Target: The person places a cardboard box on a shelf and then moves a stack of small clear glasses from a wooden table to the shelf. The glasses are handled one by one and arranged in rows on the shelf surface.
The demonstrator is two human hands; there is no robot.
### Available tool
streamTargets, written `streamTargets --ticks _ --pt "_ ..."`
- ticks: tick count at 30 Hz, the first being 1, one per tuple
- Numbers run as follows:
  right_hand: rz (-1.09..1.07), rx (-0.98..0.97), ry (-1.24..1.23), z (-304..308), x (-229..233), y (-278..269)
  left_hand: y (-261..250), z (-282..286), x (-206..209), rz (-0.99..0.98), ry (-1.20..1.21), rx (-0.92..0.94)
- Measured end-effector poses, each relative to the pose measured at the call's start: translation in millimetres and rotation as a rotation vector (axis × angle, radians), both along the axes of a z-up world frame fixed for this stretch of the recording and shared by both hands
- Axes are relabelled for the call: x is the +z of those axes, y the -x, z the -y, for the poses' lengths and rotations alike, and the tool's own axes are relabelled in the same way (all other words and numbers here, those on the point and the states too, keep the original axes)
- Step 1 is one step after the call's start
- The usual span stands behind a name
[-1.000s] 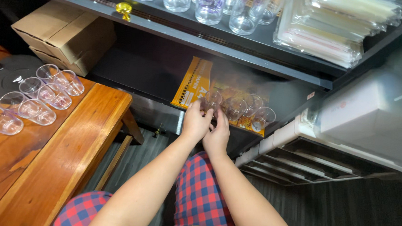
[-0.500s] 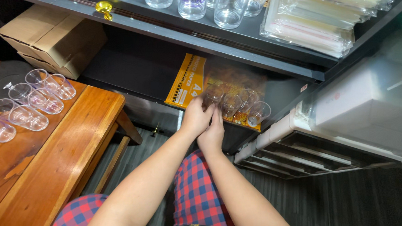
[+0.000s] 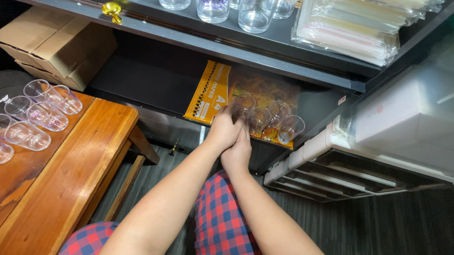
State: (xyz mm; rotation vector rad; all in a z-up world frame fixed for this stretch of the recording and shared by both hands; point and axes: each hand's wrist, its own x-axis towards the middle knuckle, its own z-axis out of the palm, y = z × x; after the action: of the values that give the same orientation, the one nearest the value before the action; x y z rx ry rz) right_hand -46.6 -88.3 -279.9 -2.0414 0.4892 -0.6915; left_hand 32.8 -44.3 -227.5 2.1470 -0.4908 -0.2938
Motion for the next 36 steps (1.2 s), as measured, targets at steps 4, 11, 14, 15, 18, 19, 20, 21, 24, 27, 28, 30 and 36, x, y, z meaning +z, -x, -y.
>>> streamTargets --ticks 4,11,14,15,18,19,20,21,24,27,28,30,36 --pt "-0.011 0.001 -0.015 -2 4 -1 -6 6 -5 -0.005 0.004 -0.009" --pt "-0.017 0.010 -0.042 0 -2 -3 -3 9 2 -0.024 0.024 -0.033" --pt "0.005 0.023 -0.010 0 -1 -2 2 4 12 -0.010 0.044 -0.037" --pt "0.020 0.031 0.000 0 -1 -2 4 1 16 -0.001 0.060 -0.038" --pt "0.061 0.054 0.014 0 1 1 -4 -2 -13 0.019 0.059 -0.033" --pt "0.063 0.061 0.013 2 -9 -2 -2 -4 -14 0.021 0.059 -0.027" --pt "0.089 0.078 0.012 2 -19 -5 1 -6 -15 0.027 0.115 -0.013" --pt "0.115 0.097 0.011 2 -29 -8 3 -10 -16 0.033 0.171 0.004" --pt "0.131 0.145 -0.016 -11 -11 -3 12 -31 -14 -0.030 0.273 0.014" --pt "0.138 0.188 0.057 -29 -13 -3 12 -55 -25 -0.055 0.304 0.073" --pt "0.142 0.206 0.058 -36 -10 -3 14 -67 -24 -0.049 0.306 0.091" --pt "0.121 0.261 0.069 -52 -7 -3 20 -94 -23 -0.034 0.323 0.126" --pt "0.077 0.432 -0.112 -120 31 1 29 -176 -29 -0.066 0.361 0.311"
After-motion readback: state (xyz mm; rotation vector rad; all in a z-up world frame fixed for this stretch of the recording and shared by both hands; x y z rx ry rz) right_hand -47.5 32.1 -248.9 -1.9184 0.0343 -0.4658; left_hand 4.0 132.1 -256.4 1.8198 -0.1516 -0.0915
